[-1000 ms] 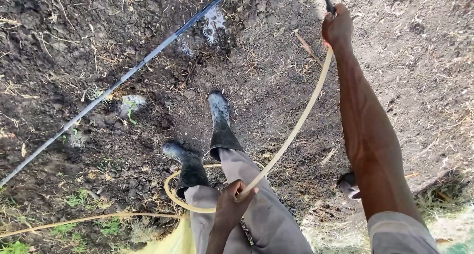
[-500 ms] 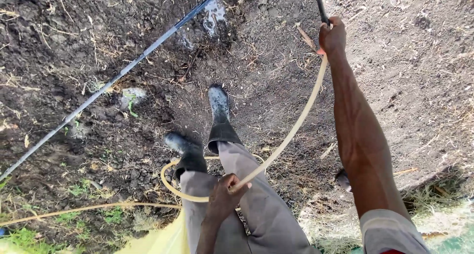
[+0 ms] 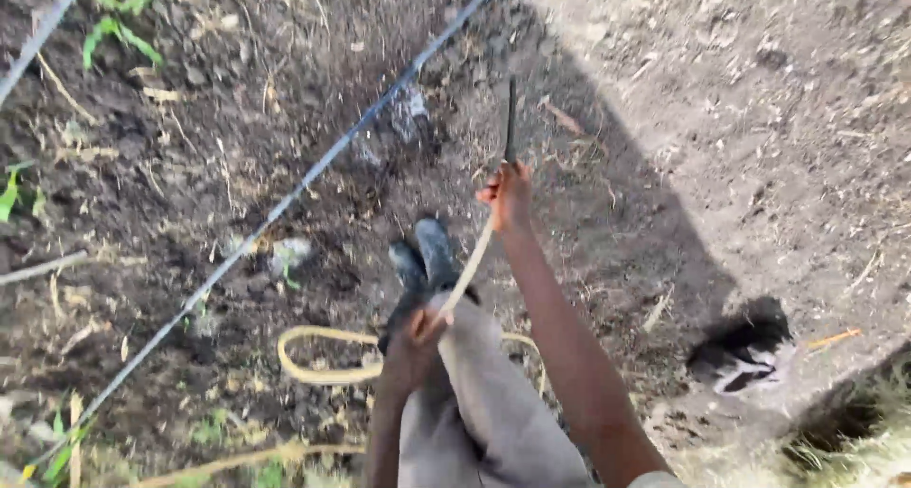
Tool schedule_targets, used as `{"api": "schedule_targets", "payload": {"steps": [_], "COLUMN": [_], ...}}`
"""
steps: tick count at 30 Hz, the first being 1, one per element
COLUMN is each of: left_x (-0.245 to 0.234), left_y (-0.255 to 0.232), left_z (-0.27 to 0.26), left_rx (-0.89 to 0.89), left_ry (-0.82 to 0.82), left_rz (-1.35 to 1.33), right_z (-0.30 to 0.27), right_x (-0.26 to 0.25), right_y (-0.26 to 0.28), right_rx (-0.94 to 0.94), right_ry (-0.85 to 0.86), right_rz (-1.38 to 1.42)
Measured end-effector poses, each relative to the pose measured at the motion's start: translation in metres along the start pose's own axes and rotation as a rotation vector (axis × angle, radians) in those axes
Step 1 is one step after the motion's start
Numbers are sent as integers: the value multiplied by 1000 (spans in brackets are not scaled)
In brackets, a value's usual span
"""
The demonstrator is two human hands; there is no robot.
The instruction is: Carrying an irrigation hose to a garden bed and manually clearing soil to position it near plants
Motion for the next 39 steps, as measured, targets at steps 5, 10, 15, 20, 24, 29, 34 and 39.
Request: {"api": "schedule_targets", "payload": {"steps": [5, 10, 15, 20, 24, 29, 34, 39], "left_x": [6, 29, 77, 117, 136, 142, 153, 172], "left_y": [-29, -113, -188, -233, -272, -312, -323, -294], "left_z": [53, 73, 109, 162, 164, 160, 167, 201], "left_rx": [58, 48, -22, 52, 24, 25, -23, 2], "left_ry": [68, 135, 164, 48, -63, -167, -247, -249], "left_rz": [-63, -132, -127, -105, -212, -192, -168, -182], "right_z": [-28, -15, 40, 138, 255, 365, 396, 399], "right_x": [17, 9, -7, -18, -50, -79, -38, 20], "right_y": [-29, -16, 39, 89, 100, 87, 64, 61], "right_rx": [-50, 70, 85, 92, -32, -72, -354, -523], "right_ry": [41, 215, 501, 853, 837, 740, 884, 970], "right_rz": [197, -65, -306, -239, -636, -961, -1199, -1206]}}
Point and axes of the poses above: each hand's wrist, its own z-axis towards the middle knuckle, its own x-axis out of the palm, y = z × x, the point moved 8 cm from there along z, towards the middle knuckle, and after that the axes turned 9 degrees about -x, right-handed, at the moved point
